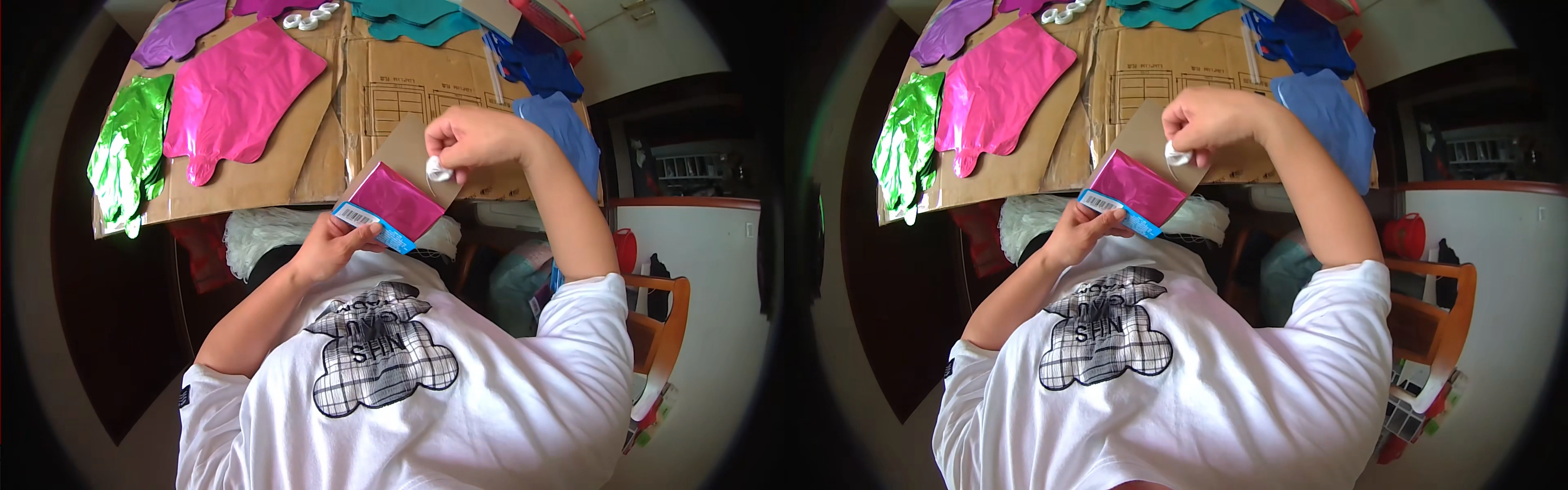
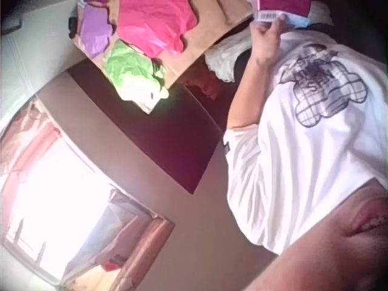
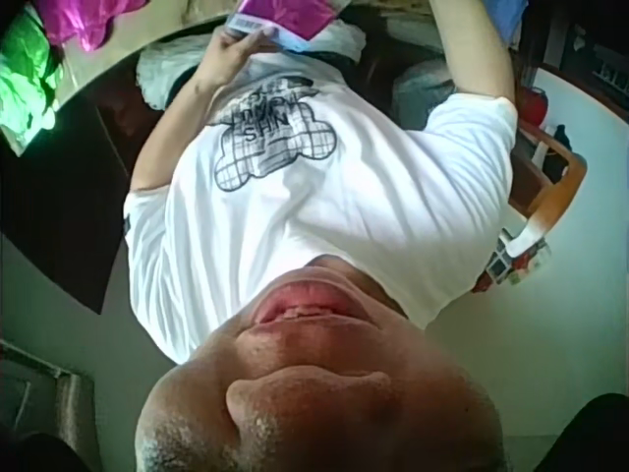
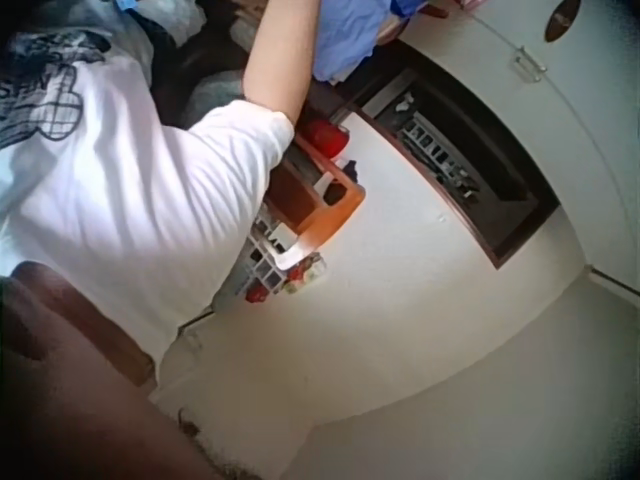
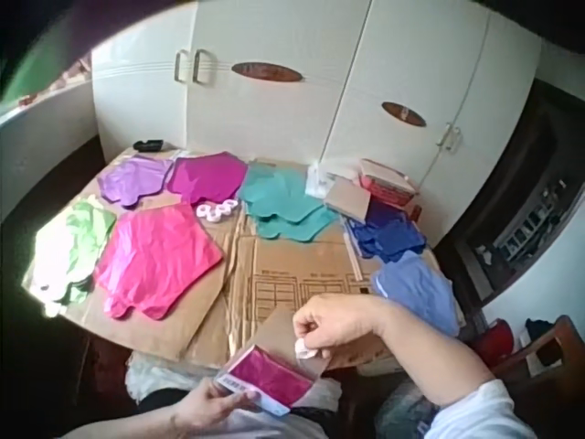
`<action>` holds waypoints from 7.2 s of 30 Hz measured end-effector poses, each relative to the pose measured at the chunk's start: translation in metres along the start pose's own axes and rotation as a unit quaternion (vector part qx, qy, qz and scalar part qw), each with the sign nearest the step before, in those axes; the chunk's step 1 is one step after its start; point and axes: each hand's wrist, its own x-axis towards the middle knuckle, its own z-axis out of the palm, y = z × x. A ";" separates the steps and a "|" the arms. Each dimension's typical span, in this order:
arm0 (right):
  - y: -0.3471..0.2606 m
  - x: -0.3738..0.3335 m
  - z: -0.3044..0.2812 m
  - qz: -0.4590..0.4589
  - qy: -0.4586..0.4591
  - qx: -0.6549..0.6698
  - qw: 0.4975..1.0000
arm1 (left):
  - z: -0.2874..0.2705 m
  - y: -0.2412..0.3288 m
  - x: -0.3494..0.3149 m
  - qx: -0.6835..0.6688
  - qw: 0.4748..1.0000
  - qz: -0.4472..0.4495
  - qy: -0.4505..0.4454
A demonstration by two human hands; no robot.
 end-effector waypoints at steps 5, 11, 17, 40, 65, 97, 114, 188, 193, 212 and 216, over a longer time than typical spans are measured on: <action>-0.007 0.007 0.013 -0.079 0.002 -0.146 0.986 | -0.004 -0.002 -0.002 -0.001 1.000 0.014 -0.012; -0.006 0.013 0.032 -0.037 -0.023 0.002 0.999 | -0.007 -0.004 0.001 0.010 1.000 0.010 -0.019; 0.003 0.015 0.045 -0.027 -0.061 0.138 0.988 | 0.001 -0.001 -0.004 0.001 1.000 -0.005 0.003; -0.006 0.031 0.052 -0.075 0.180 -0.141 0.971 | 0.030 0.002 -0.004 -0.103 0.984 -0.036 0.142; 0.029 0.038 0.087 -0.300 0.193 -0.418 0.836 | 0.028 0.012 0.004 -0.229 0.959 -0.072 0.154; 0.051 0.165 -0.309 0.265 0.620 -0.153 0.722 | 0.020 0.041 -0.001 -0.045 0.982 -0.076 0.170; 0.047 0.084 -0.328 -0.226 0.599 0.295 0.710 | 0.023 0.047 -0.007 -0.094 0.981 -0.096 0.140; 0.087 -0.042 0.131 -0.070 0.033 0.562 0.823 | 0.003 0.103 0.047 0.739 0.577 0.348 -0.024; 0.077 -0.045 0.130 -0.078 0.120 0.581 0.801 | -0.003 0.097 0.041 0.707 0.595 0.383 -0.019; 0.067 -0.030 0.166 -0.092 0.277 0.576 0.764 | 0.005 0.102 0.047 0.713 0.593 0.357 -0.109; 0.069 -0.020 0.164 -0.082 0.280 0.567 0.771 | 0.005 0.100 0.043 0.709 0.603 0.348 -0.115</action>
